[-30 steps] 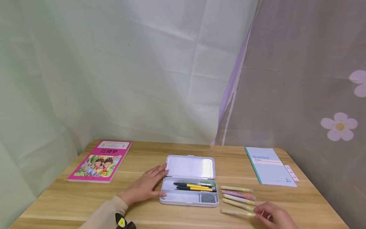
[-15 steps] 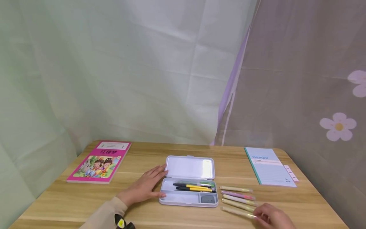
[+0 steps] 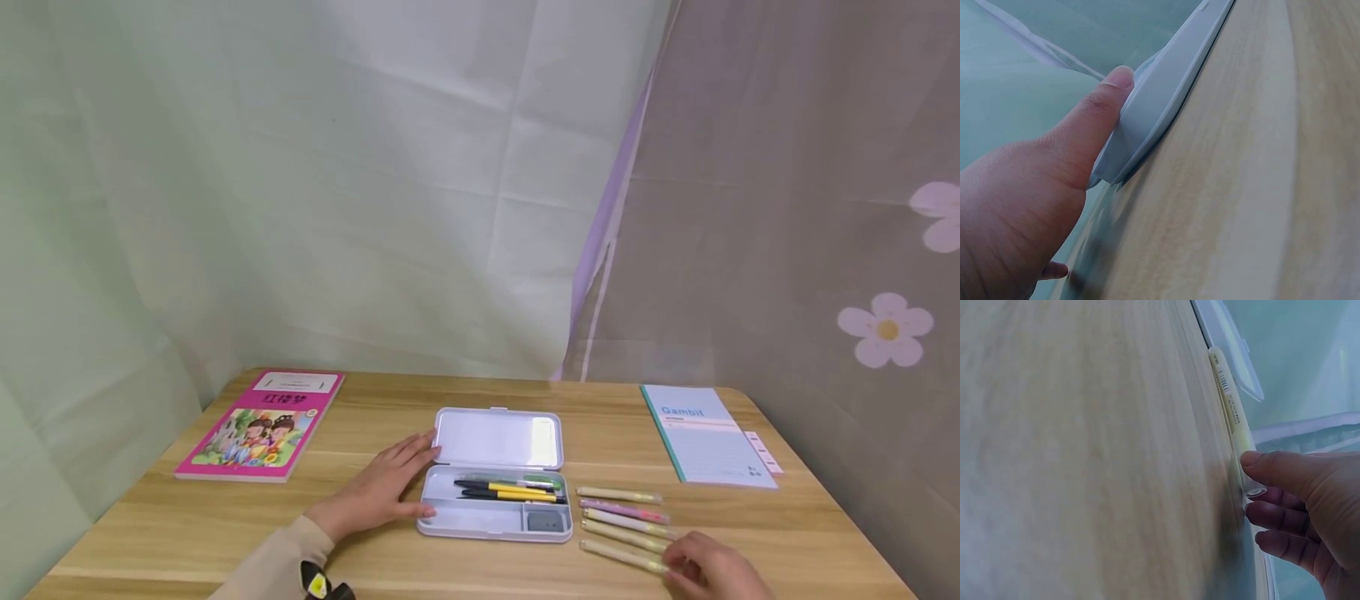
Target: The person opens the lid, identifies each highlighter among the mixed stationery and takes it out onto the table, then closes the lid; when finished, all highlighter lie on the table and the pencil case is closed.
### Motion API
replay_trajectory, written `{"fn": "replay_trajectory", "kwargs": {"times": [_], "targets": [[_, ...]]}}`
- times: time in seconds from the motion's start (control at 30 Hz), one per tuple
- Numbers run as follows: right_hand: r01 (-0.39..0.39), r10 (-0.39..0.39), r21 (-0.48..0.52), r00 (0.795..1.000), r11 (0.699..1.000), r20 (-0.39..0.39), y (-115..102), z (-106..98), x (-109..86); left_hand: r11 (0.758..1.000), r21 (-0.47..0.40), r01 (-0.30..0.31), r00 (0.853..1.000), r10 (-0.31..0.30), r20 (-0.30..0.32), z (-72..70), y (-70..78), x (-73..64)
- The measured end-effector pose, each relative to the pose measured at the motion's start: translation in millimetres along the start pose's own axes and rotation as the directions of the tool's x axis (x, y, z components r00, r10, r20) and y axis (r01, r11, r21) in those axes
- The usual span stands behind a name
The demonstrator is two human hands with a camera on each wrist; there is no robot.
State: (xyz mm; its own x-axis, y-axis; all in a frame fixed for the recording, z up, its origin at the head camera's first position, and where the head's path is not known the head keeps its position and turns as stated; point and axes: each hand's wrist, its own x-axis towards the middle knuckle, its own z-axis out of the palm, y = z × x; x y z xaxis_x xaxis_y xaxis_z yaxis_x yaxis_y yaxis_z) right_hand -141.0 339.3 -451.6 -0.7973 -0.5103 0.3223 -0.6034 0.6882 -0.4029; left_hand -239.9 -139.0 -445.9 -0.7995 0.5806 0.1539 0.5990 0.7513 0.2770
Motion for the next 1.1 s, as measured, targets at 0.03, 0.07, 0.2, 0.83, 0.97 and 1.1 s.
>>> {"fn": "replay_trajectory", "kwargs": {"times": [0.03, 0.07, 0.2, 0.83, 0.97, 1.1], "targets": [[-0.005, 0.005, 0.001, 1.0, 1.0, 0.005, 0.2, 0.0, -0.3, 1.0, 0.001, -0.001, 1.0, 0.001, 0.0, -0.1, 0.1, 0.1], [-0.012, 0.012, 0.002, 1.0, 1.0, 0.01, 0.4, -0.2, -0.7, 1.0, 0.003, -0.004, 1.0, 0.004, -0.002, -0.1, 0.0, 0.2], [-0.026, 0.026, 0.004, 0.999, 1.0, 0.022, 0.1, -0.7, -1.8, 1.0, 0.002, -0.015, 1.0, 0.015, -0.011, -0.5, 0.2, 0.8], [-0.13, 0.131, -0.036, 0.99, 0.991, 0.042, -7.1, -11.2, -1.2, 0.999, 0.004, -0.033, 0.999, 0.033, -0.029, 1.0, -2.3, 2.4], [-0.159, 0.162, -0.044, 0.984, 0.986, 0.07, -8.5, -13.1, 0.0, 0.999, 0.008, -0.039, 0.999, 0.04, -0.035, 0.6, -2.7, 1.0], [-0.145, 0.148, -0.038, 0.987, 0.989, 0.067, -8.5, -13.1, -0.3, 0.999, 0.005, -0.044, 0.998, 0.044, -0.036, 0.7, -3.0, -0.1]]}}
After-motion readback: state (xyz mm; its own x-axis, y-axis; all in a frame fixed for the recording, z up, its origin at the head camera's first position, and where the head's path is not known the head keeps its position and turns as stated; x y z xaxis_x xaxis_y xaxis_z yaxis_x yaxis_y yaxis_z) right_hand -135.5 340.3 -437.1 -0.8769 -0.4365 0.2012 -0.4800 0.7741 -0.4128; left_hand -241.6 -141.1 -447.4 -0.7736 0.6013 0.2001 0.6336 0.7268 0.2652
